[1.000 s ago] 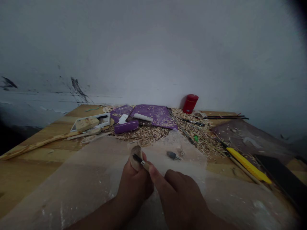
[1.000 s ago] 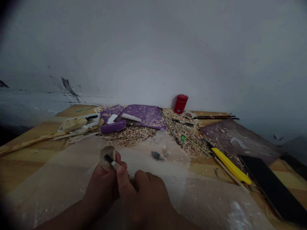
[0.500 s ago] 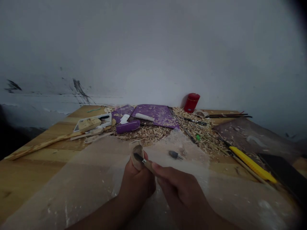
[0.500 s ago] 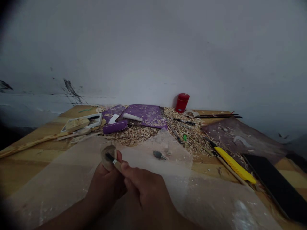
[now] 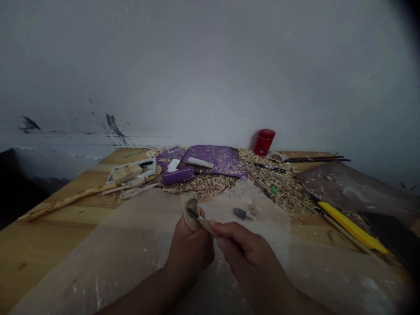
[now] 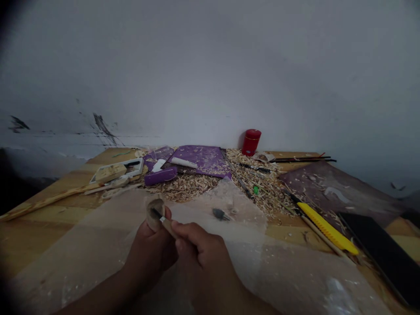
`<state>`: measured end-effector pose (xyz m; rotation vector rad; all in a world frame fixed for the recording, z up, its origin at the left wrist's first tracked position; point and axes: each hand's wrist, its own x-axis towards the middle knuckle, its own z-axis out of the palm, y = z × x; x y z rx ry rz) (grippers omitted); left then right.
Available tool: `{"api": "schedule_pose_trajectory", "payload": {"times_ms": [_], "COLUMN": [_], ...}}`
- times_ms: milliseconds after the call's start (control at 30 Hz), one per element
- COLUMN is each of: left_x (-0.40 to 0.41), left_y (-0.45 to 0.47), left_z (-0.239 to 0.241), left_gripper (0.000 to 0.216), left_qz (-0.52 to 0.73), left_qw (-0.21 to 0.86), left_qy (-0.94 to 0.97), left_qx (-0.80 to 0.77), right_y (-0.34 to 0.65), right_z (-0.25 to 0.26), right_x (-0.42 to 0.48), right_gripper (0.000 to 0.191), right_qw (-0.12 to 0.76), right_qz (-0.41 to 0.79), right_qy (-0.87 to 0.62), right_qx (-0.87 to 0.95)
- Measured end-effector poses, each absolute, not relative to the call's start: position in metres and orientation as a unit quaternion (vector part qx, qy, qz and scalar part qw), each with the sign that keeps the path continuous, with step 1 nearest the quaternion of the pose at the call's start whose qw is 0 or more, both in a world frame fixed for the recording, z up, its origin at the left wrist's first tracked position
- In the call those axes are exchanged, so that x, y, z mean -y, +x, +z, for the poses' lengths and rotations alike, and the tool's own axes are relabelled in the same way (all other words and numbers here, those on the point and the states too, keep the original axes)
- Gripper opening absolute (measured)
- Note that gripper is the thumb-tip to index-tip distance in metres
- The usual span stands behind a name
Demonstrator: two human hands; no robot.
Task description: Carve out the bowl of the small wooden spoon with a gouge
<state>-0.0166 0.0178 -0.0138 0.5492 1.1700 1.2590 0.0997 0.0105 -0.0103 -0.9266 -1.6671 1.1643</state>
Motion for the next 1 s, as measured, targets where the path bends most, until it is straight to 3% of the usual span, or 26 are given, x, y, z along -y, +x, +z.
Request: {"api": "schedule_pose_trajectory", "payload": {"times_ms": [100, 167, 233, 333, 600, 867, 1000], "left_x": [-0.020, -0.020, -0.019, -0.018, -0.019, -0.013, -0.011], "left_y": [-0.018, -0.018, -0.019, -0.018, -0.019, -0.012, -0.009], "left_z": [-0.016, -0.016, -0.016, -0.014, -0.016, -0.010, -0.010], "left_gripper": [0.029, 0.025, 0.022, 0.022, 0.029, 0.032, 0.034], "left_qz": [0.535, 0.524, 0.513, 0.506, 0.522, 0.548, 0.555], "left_qw": [0.621, 0.621, 0.629, 0.648, 0.644, 0.626, 0.617], "left_qy": [0.253, 0.268, 0.279, 0.276, 0.259, 0.220, 0.198], "left_qx": [-0.515, -0.519, -0.512, -0.499, -0.495, -0.508, -0.522], "right_y": [0.097, 0.098, 0.102, 0.112, 0.123, 0.118, 0.111], "right_z": [-0.015, -0.016, -0.013, -0.005, -0.001, -0.011, -0.012], "right_x": [-0.015, -0.017, -0.019, -0.019, -0.016, -0.009, -0.007], "right_gripper": [0.028, 0.033, 0.031, 0.025, 0.034, 0.036, 0.033], "right_qw": [0.405, 0.392, 0.415, 0.430, 0.328, 0.343, 0.369], "right_qz": [0.641, 0.683, 0.621, 0.435, 0.164, 0.039, 0.075], "right_qy": [-0.375, -0.373, -0.386, -0.387, -0.384, -0.336, -0.344], "right_qx": [0.533, 0.490, 0.541, 0.690, 0.847, 0.876, 0.860]}}
